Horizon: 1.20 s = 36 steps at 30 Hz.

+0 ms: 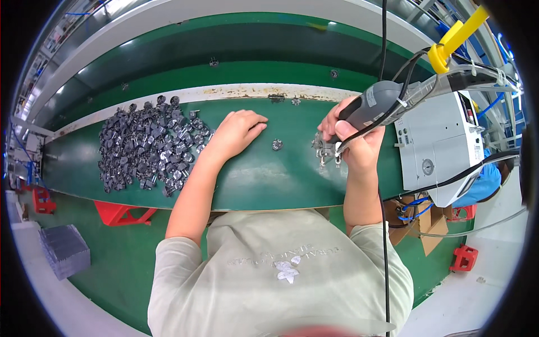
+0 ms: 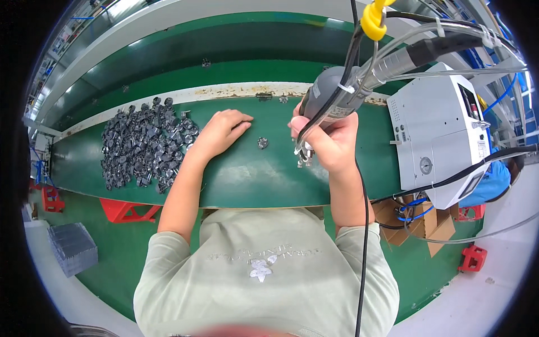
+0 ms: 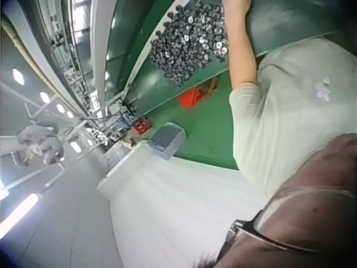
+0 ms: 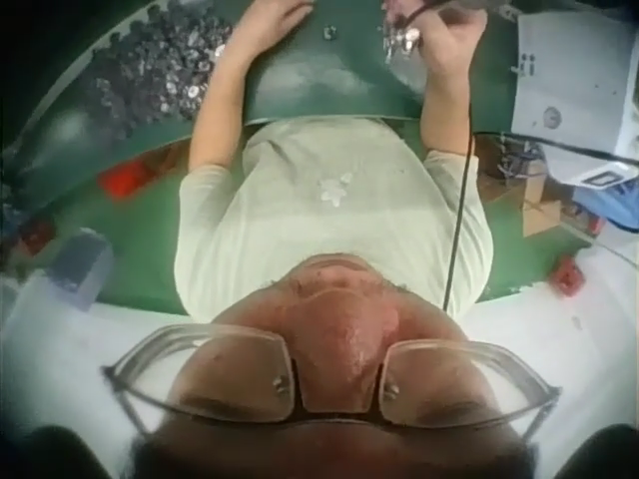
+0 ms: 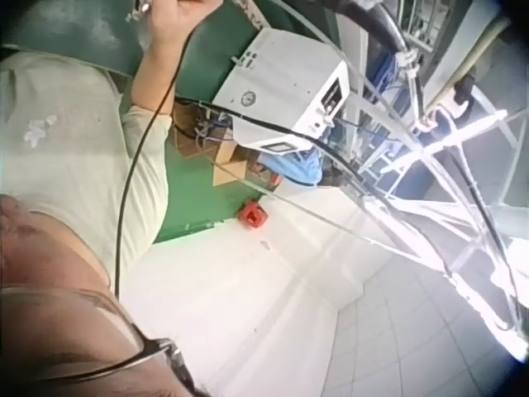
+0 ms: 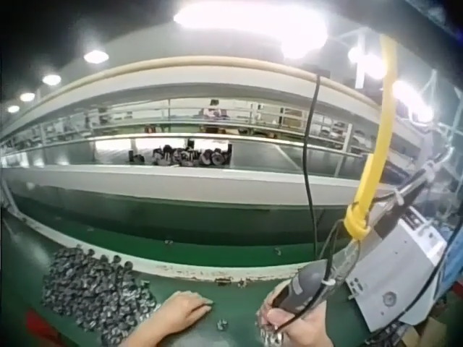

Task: The person assembles small circular plastic parts using a handheld assembly tool at a factory workstation.

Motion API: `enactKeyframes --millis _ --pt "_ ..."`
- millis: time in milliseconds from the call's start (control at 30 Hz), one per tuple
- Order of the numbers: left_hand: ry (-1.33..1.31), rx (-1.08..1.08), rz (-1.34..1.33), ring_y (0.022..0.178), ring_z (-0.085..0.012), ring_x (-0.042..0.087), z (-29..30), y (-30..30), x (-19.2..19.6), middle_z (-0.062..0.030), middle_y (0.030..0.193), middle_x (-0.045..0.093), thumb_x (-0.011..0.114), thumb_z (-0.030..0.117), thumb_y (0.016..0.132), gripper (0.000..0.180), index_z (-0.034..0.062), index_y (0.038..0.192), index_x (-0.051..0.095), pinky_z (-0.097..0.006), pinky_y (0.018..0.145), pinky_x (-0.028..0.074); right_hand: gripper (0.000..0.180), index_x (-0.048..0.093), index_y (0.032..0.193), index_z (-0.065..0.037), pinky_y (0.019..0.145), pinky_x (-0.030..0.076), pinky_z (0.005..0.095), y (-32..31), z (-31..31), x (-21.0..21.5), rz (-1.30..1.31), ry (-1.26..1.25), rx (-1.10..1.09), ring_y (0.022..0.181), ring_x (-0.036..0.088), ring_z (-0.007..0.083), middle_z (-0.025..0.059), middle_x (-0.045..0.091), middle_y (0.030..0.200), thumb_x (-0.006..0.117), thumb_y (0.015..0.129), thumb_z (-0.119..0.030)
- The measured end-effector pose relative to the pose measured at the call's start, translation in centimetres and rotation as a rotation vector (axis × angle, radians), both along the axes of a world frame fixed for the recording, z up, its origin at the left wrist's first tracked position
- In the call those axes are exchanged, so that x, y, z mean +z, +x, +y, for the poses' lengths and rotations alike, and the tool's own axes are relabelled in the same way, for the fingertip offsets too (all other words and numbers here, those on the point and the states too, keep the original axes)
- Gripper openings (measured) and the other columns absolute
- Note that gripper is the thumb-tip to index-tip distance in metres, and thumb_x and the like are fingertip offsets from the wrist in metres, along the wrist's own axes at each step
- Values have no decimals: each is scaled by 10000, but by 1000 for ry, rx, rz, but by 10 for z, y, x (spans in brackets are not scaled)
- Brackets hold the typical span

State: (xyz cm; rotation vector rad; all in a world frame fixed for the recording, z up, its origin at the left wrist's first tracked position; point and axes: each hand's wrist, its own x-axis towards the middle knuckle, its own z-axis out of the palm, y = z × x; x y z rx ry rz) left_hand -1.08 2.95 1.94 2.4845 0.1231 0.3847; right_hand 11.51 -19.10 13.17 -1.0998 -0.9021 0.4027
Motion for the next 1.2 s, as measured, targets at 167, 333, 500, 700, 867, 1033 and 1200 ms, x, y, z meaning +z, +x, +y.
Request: enactKeyframes --millis 167,333,500,700,867,1033,1200 --pt "27 98 37 1023 -260 599 -5 4 -4 -77 1074 691 625 183 897 251 75 1114 689 -397 896 436 198 581 774 -36 528 477 263 2 0 -10 13 18 -93 573 576 116 35 600 669 762 753 40" --pt "63 100 -173 1102 -278 572 -9 8 9 -96 1139 659 605 117 860 282 67 1130 666 -412 975 400 281 508 797 -50 508 468 267 5 -5 -12 84 116 6 557 557 103 38 574 619 743 743 92" --pt "223 -73 -43 1095 -284 557 -41 7 30 -97 1029 625 724 194 763 348 64 1079 656 -435 1039 360 293 465 795 -52 552 489 288 12 -1 -25 45 248 122 558 556 125 46 564 616 706 756 109" --pt "76 -262 -41 1053 -242 565 -40 11 1 -66 987 624 769 138 722 391 80 1096 668 -416 1021 368 285 478 819 -51 565 489 317 10 3 -28 79 239 212 585 562 153 68 591 674 739 780 58" --pt "40 -172 -111 1052 -243 565 -47 12 3 -56 1015 629 773 154 710 378 84 1071 683 -428 1019 364 299 477 852 -51 555 483 318 13 4 -32 48 236 215 576 556 159 68 579 665 760 782 13" --pt "72 -181 -157 1045 -239 565 -43 14 -9 -35 1012 626 786 183 689 328 87 991 698 -439 1018 360 323 474 878 -53 553 480 316 12 6 -36 31 219 207 580 553 158 63 573 665 781 781 -27" --pt "61 -106 -125 1020 -232 563 -48 15 -8 -12 975 617 807 204 672 274 92 900 705 -420 1004 364 321 469 884 -52 552 480 312 13 9 -39 46 220 188 578 542 157 54 558 659 775 790 -34"
